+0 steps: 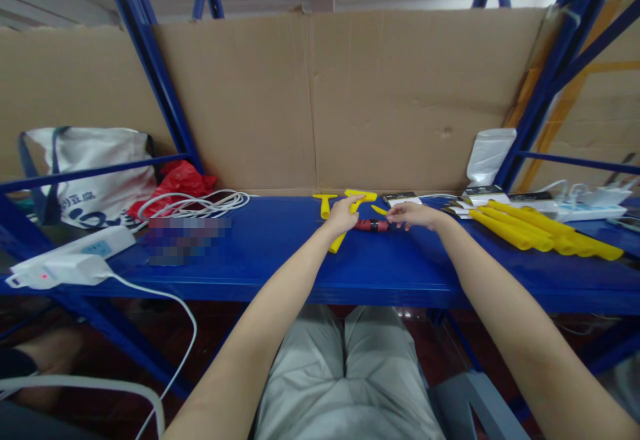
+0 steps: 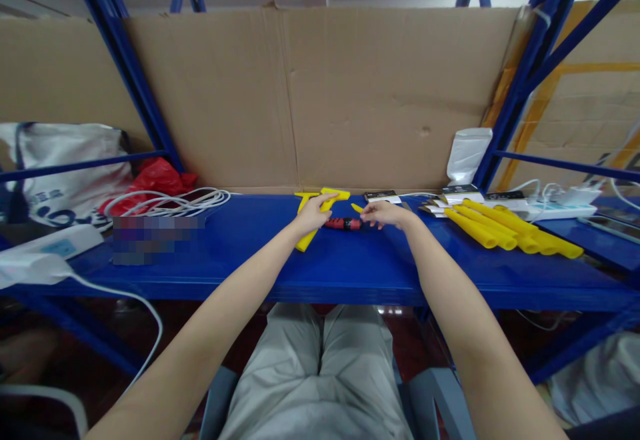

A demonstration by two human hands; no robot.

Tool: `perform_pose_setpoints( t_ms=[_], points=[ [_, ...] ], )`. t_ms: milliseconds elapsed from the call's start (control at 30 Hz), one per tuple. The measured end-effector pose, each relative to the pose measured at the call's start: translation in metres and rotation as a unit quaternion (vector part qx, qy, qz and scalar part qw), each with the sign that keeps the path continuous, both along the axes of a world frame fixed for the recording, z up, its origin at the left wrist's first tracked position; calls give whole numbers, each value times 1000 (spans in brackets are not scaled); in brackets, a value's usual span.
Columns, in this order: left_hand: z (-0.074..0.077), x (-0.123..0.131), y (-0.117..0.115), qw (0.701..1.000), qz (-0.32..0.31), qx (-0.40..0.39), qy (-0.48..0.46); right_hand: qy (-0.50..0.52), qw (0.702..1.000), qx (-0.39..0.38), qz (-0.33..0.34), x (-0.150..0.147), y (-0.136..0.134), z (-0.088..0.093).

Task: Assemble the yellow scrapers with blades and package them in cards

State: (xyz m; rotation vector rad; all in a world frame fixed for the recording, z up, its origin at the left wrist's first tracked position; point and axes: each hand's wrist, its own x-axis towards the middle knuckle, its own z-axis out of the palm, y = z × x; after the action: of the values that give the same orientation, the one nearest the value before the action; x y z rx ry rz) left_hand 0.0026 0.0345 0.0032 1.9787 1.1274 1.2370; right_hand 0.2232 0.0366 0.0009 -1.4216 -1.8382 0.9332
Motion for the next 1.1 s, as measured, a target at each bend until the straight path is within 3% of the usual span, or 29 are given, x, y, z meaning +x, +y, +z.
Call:
perform_pose_setpoints(
  t_ms=[67,133,267,400,567,767,1100],
  points=[
    [0,0,-2,998,-3,18,52,-78,985,89,-125,14,10,-4],
    [1,0,-4,996,2,11,84,-170,948,153,-223,30,18,-8],
    [0,1,-6,995,-2,5,100,-269,911,112,-291,49,23,-15],
    [0,2,-8,995,-29,6,98,-317,898,61,-299,48,18,-19],
    [0,4,-11,978,-27,44,204,-362,885,20,-291,39,16,-21],
    [0,5,-9,965,-29,67,251,-386,880,6,-277,31,21,-23],
    [1,7,-12,957,-24,76,278,-448,853,69,-256,26,20,-23]
  ],
)
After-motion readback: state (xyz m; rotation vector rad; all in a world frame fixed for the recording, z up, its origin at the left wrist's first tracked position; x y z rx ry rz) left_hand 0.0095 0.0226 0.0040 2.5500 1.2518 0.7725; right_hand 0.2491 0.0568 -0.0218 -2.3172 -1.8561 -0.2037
